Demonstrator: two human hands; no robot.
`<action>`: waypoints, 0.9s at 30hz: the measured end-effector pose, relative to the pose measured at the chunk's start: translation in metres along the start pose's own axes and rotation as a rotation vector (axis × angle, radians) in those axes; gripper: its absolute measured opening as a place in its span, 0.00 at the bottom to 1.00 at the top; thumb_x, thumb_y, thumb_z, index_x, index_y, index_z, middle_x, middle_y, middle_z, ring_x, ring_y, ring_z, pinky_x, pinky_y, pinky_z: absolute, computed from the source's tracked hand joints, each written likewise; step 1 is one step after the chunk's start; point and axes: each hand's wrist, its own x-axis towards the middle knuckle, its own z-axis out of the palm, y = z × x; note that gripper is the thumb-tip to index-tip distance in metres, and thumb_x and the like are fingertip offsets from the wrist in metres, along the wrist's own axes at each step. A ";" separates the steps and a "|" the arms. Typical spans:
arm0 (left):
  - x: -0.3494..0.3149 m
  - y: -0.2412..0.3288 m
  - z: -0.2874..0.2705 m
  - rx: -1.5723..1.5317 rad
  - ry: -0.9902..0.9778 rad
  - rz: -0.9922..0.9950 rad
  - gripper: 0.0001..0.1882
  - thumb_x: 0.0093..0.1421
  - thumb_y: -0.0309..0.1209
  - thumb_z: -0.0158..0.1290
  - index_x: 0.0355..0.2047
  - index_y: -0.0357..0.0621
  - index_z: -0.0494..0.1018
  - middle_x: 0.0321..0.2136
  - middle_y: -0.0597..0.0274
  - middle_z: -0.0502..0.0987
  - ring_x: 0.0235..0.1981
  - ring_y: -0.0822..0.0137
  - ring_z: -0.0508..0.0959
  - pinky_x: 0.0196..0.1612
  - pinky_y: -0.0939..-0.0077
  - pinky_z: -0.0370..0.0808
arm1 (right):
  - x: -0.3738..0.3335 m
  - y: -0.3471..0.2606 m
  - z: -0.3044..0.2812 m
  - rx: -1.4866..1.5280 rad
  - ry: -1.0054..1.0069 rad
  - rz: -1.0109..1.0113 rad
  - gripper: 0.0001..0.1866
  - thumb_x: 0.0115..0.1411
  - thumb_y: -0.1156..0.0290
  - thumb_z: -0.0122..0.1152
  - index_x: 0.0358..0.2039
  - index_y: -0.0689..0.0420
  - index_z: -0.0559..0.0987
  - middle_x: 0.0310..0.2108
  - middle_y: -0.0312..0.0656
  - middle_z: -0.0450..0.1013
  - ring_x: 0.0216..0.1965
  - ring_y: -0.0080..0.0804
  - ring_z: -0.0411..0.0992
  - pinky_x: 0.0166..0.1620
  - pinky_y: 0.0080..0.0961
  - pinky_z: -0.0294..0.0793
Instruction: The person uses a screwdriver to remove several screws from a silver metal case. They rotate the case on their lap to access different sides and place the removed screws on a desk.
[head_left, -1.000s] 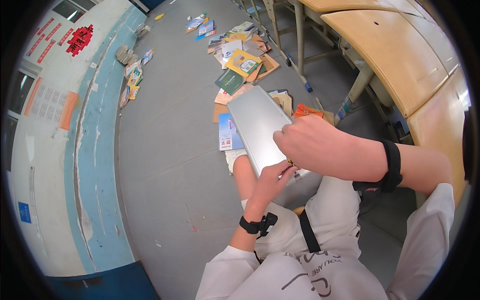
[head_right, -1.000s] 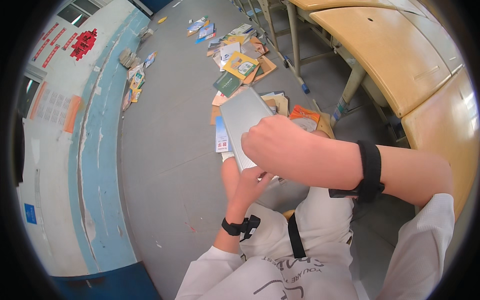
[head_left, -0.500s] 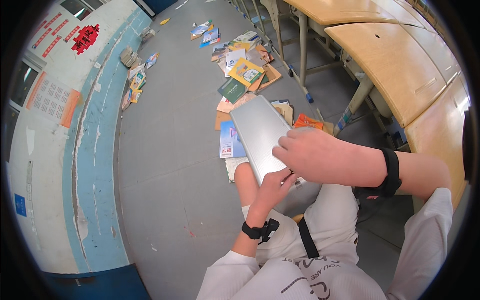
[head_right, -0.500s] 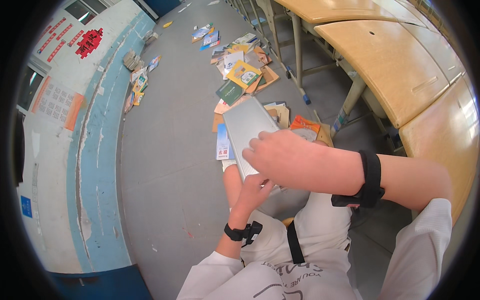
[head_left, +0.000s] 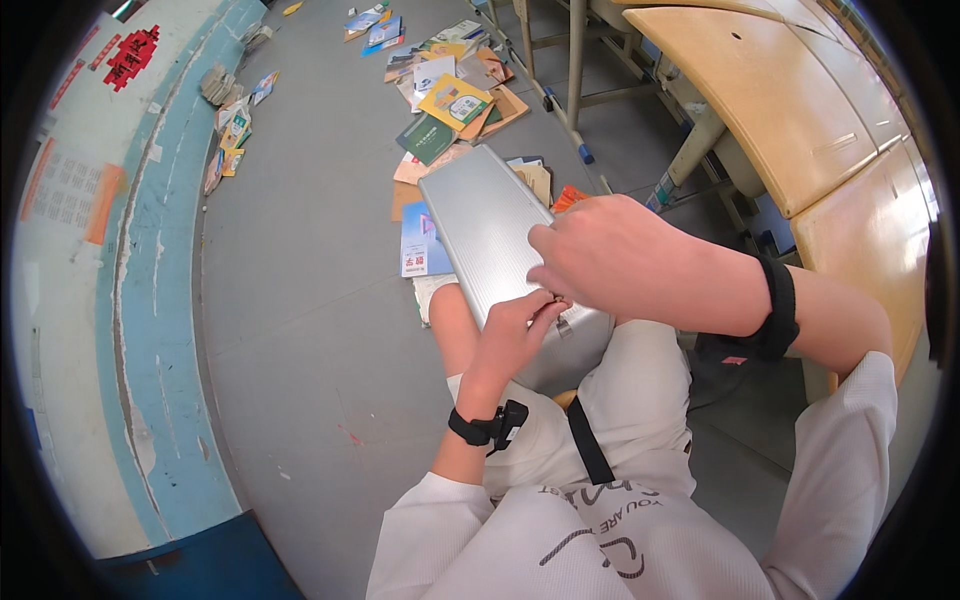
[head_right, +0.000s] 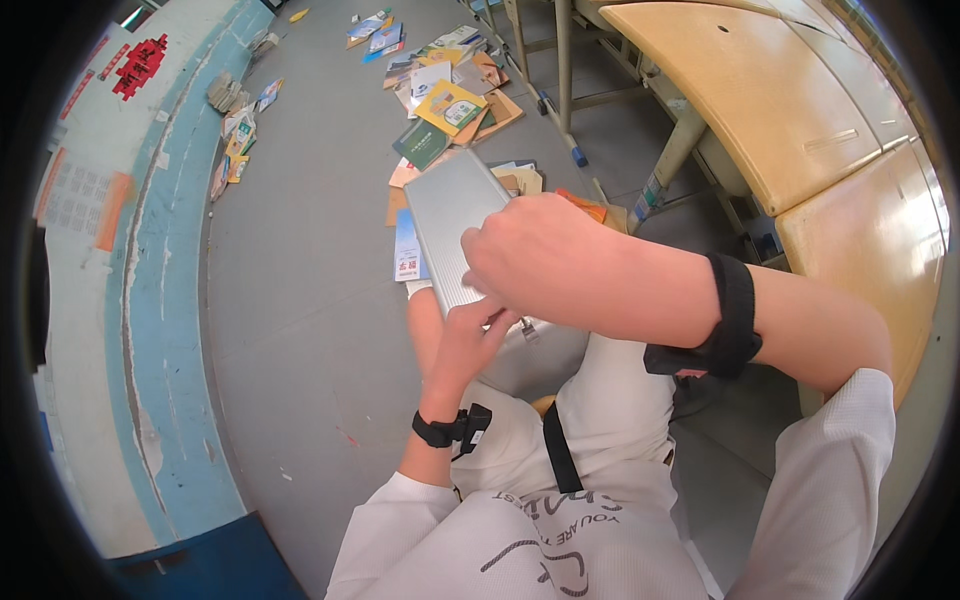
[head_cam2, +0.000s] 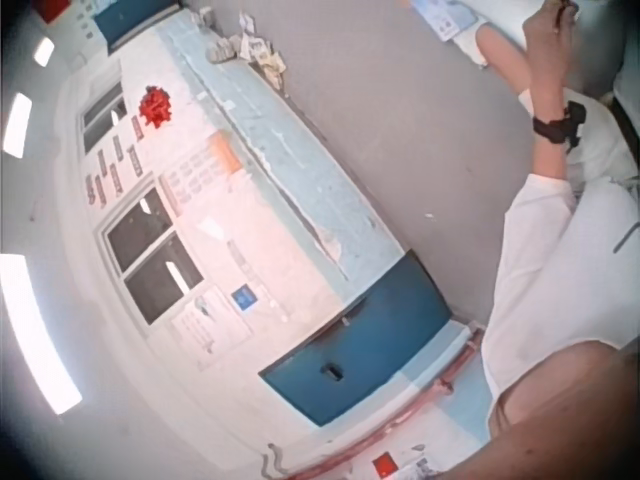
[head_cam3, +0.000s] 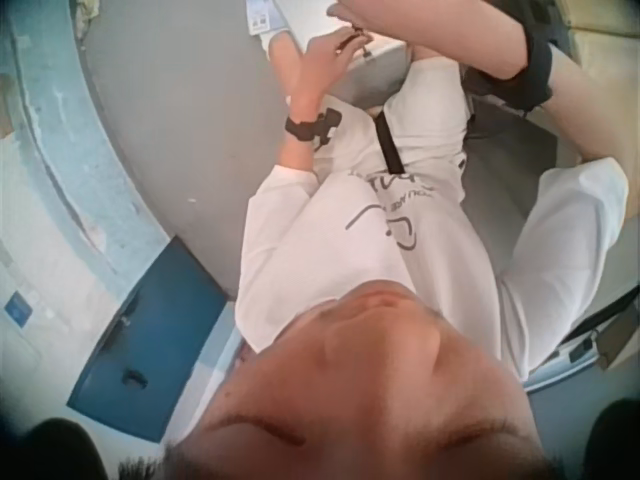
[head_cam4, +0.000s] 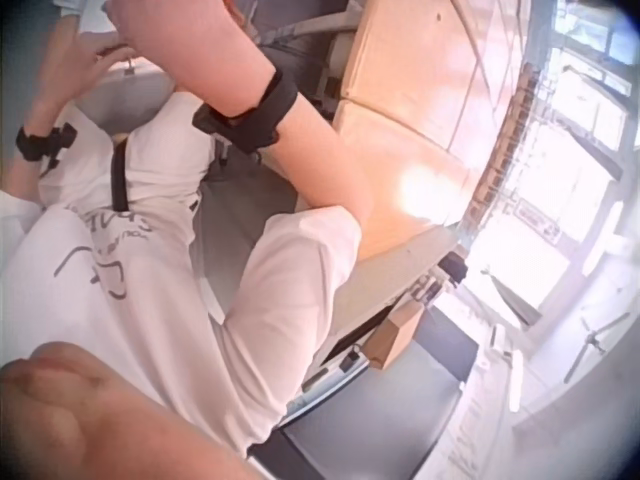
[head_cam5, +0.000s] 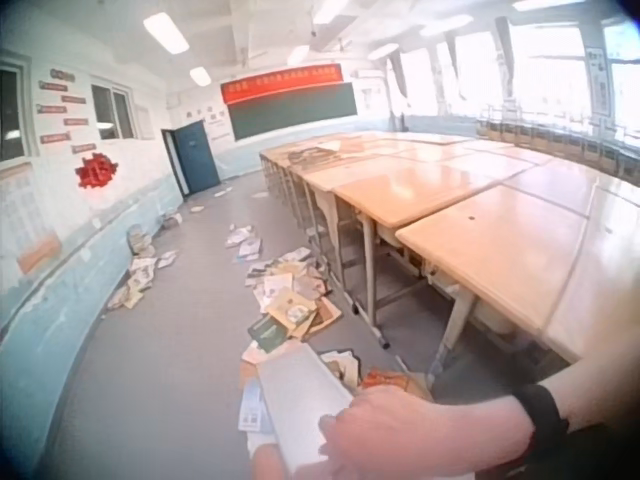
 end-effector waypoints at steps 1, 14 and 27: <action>0.002 0.000 0.002 -0.048 0.004 -0.010 0.08 0.62 0.30 0.56 0.37 0.38 0.79 0.26 0.52 0.81 0.27 0.56 0.82 0.32 0.71 0.75 | 0.000 0.000 0.003 0.003 -0.002 0.003 0.15 0.45 0.78 0.67 0.32 0.60 0.71 0.28 0.42 0.70 0.38 0.39 0.72 0.39 0.29 0.73; 0.004 -0.001 -0.006 -0.060 -0.053 -0.040 0.09 0.63 0.30 0.56 0.37 0.35 0.78 0.29 0.55 0.83 0.31 0.61 0.83 0.35 0.74 0.77 | 0.003 0.002 0.011 0.025 0.078 0.037 0.09 0.52 0.76 0.64 0.31 0.60 0.72 0.25 0.43 0.71 0.32 0.35 0.74 0.36 0.30 0.74; 0.010 0.005 -0.004 -0.093 -0.039 -0.051 0.10 0.58 0.29 0.61 0.37 0.35 0.78 0.29 0.53 0.82 0.30 0.62 0.83 0.35 0.73 0.77 | 0.003 0.005 0.016 -0.021 0.073 0.046 0.10 0.52 0.73 0.65 0.30 0.62 0.74 0.27 0.41 0.70 0.34 0.33 0.74 0.36 0.27 0.74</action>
